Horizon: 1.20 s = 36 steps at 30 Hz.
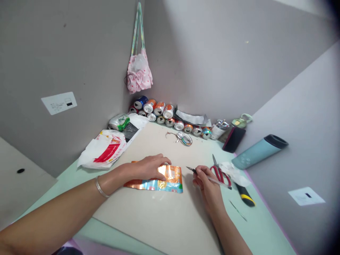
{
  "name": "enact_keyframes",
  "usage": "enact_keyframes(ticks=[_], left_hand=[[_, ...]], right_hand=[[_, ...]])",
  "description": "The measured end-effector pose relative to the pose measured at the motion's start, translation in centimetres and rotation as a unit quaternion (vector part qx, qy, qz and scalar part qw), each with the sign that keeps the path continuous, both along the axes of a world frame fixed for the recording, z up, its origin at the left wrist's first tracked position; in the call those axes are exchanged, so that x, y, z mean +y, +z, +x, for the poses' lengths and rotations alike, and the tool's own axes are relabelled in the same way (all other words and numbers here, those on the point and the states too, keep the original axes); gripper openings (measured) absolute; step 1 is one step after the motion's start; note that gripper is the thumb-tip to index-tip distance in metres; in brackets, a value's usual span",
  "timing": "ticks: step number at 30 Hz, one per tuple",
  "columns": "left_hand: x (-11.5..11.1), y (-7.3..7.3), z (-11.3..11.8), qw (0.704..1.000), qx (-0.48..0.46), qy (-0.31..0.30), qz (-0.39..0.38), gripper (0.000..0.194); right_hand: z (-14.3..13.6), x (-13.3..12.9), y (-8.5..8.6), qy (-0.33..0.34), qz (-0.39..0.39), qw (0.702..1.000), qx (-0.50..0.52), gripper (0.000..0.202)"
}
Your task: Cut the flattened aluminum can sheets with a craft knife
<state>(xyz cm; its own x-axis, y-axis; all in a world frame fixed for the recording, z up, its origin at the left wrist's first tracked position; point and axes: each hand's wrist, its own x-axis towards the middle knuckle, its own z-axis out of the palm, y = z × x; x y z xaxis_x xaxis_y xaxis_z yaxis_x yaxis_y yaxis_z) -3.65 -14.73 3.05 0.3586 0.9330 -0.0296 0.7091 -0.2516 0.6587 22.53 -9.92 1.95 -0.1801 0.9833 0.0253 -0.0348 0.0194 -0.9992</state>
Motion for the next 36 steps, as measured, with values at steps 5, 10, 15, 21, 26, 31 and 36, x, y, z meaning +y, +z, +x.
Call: enact_keyframes(ticks=[5, 10, 15, 21, 26, 31, 36], left_hand=[[0.0, 0.2, 0.1, 1.000, 0.008, -0.006, -0.006, 0.043], [0.0, 0.2, 0.0, 1.000, 0.014, -0.016, -0.014, 0.042], [0.0, 0.0, 0.0, 1.000, 0.010, -0.008, -0.010, 0.043], [-0.1, 0.7, 0.1, 0.999, 0.028, 0.019, 0.003, 0.045], [0.7, 2.0, 0.1, 0.996, 0.083, 0.029, -0.004, 0.044], [2.9, 3.6, -0.1, 0.986, 0.158, 0.040, -0.040, 0.039], [4.6, 3.8, 0.4, 0.975, 0.205, 0.031, -0.077, 0.039]], right_hand=[[0.1, 0.2, 0.0, 0.039, -0.001, 0.999, -0.012, 0.038], [0.5, 0.7, -0.2, 0.056, 0.006, 0.998, -0.028, 0.034], [0.7, 0.9, -0.4, 0.046, 0.007, 0.999, -0.022, 0.032], [0.6, 0.7, -0.3, 0.021, 0.017, 1.000, -0.014, 0.031], [0.9, 1.1, 0.4, 0.024, 0.040, 0.998, -0.040, 0.037], [0.5, 1.7, 2.2, 0.084, 0.108, 0.984, -0.116, 0.039], [-0.4, 1.7, 1.6, 0.094, 0.224, 0.943, -0.229, 0.020]])
